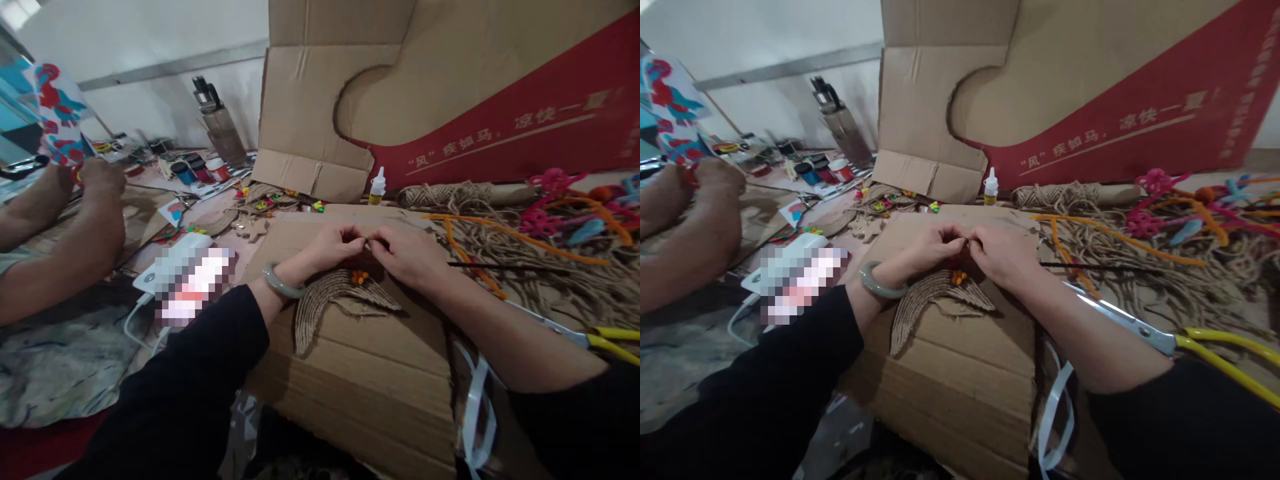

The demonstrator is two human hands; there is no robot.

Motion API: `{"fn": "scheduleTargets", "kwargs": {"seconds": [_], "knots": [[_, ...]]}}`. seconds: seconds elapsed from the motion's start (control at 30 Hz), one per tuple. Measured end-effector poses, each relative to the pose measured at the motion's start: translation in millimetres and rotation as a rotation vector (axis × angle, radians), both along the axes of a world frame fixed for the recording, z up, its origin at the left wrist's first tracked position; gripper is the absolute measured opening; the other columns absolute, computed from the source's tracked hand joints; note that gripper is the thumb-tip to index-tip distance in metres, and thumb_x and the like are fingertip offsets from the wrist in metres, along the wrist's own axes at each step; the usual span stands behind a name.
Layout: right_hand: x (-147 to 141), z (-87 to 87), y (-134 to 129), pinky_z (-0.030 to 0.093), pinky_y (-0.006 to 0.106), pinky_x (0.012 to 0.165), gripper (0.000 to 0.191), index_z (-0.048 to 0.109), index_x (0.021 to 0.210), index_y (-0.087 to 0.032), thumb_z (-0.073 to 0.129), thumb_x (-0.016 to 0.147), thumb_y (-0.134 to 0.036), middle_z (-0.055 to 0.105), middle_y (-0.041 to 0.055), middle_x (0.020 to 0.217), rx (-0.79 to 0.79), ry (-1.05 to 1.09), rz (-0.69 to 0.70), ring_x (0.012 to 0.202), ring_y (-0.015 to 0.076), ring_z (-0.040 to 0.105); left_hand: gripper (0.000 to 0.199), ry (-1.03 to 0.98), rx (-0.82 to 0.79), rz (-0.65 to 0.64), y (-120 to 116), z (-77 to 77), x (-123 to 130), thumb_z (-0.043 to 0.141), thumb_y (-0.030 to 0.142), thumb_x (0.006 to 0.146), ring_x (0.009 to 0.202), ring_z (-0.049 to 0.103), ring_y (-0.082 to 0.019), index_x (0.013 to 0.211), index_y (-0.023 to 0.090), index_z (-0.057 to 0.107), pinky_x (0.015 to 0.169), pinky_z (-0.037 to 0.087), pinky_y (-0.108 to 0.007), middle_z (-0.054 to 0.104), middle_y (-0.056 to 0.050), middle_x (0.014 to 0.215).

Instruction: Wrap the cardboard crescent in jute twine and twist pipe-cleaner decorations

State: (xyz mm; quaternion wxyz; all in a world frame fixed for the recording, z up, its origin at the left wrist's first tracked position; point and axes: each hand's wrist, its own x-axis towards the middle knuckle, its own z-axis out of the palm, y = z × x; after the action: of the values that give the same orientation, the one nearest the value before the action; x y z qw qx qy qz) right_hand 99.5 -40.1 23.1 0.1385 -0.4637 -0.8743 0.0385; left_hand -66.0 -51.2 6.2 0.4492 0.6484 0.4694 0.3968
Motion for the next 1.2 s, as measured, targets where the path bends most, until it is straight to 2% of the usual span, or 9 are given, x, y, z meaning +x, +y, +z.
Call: {"fn": "scheduleTargets", "kwargs": {"seconds": [0.1,0.23,0.37,0.43,0.53,0.6,0.73,0.97,1.2], "knots": [[-1,5.2,2,0.035,0.028,0.063,0.026,0.066,0.087,-0.016,0.041,0.084,-0.025,0.069,0.0074,0.085,-0.161,0.125,-0.016,0.076,0.0185,0.058,0.01,0.263,0.296,0.024,2,-2.7,-1,0.053,0.019,0.077,0.059,0.048,-0.009,0.07,0.014,0.057,0.058,0.039,-0.023,0.056,0.002,0.063],[1,6.1,7,0.034,0.024,0.053,0.018,0.057,0.069,-0.017,0.043,0.079,-0.019,0.056,0.0002,0.058,-0.412,0.333,-0.018,0.055,0.0126,0.049,0.015,0.572,0.572,0.021,-5,-0.9,0,0.048,0.019,0.083,0.06,0.048,-0.011,0.072,0.015,0.057,0.059,0.038,-0.025,0.058,-0.001,0.066],[4,4.2,10,0.033,0.022,0.045,0.017,0.05,0.067,-0.018,0.042,0.081,-0.022,0.046,-0.0045,0.05,-0.712,0.534,-0.004,0.041,0.0086,0.042,0.016,0.641,0.652,0.038,-9,1.5,1,0.048,0.02,0.083,0.061,0.05,-0.011,0.07,0.015,0.056,0.061,0.04,-0.025,0.058,-0.002,0.066],[5,4.0,10,0.037,0.023,0.049,0.017,0.056,0.075,-0.017,0.043,0.082,-0.026,0.055,-0.002,0.057,-0.633,0.54,0.037,0.047,0.0095,0.048,0.013,0.501,0.543,0.087,-6,2.1,1,0.051,0.018,0.08,0.06,0.05,-0.01,0.068,0.015,0.056,0.059,0.04,-0.024,0.058,-0.001,0.064],[6,3.0,9,0.044,0.028,0.066,0.021,0.064,0.093,-0.017,0.049,0.083,-0.028,0.069,0.005,0.084,-0.272,0.395,0.1,0.074,0.0163,0.061,0.009,0.195,0.246,0.128,-1,5.1,0,0.053,0.017,0.075,0.056,0.05,-0.008,0.067,0.015,0.055,0.054,0.04,-0.022,0.057,0.001,0.061],[7,0.8,7,0.044,0.032,0.076,0.025,0.066,0.102,-0.018,0.05,0.084,-0.027,0.07,0.008,0.101,-0.056,0.282,0.111,0.091,0.0214,0.062,0.009,0.005,0.026,0.126,0,8.5,-1,0.053,0.019,0.076,0.052,0.051,-0.007,0.068,0.015,0.054,0.05,0.04,-0.021,0.057,0.001,0.059],[8,-3.4,4,0.043,0.031,0.076,0.028,0.066,0.107,-0.019,0.047,0.087,-0.023,0.069,0.0086,0.107,0.183,0.213,0.151,0.095,0.0216,0.062,0.011,-0.181,-0.202,0.078,-2,14.0,-2,0.058,0.02,0.075,0.045,0.05,-0.005,0.066,0.014,0.053,0.045,0.038,-0.018,0.057,0.001,0.056],[10,-0.9,2,0.033,0.028,0.058,0.032,0.071,0.095,-0.022,0.04,0.092,-0.028,0.069,0.0048,0.079,0.328,0.069,0.225,0.07,0.0167,0.058,0.016,-0.217,-0.349,0.007,-3,17.6,-4,0.06,0.023,0.076,0.044,0.053,-0.006,0.065,0.014,0.053,0.044,0.041,-0.018,0.058,0.001,0.055],[10,0.2,1,0.029,0.029,0.056,0.032,0.071,0.094,-0.021,0.04,0.091,-0.03,0.07,0.0054,0.08,0.32,0.027,0.192,0.069,0.0168,0.057,0.014,-0.163,-0.311,0.005,-4,15.7,-2,0.059,0.024,0.078,0.047,0.054,-0.006,0.069,0.014,0.055,0.047,0.042,-0.019,0.059,0.001,0.059]]}}
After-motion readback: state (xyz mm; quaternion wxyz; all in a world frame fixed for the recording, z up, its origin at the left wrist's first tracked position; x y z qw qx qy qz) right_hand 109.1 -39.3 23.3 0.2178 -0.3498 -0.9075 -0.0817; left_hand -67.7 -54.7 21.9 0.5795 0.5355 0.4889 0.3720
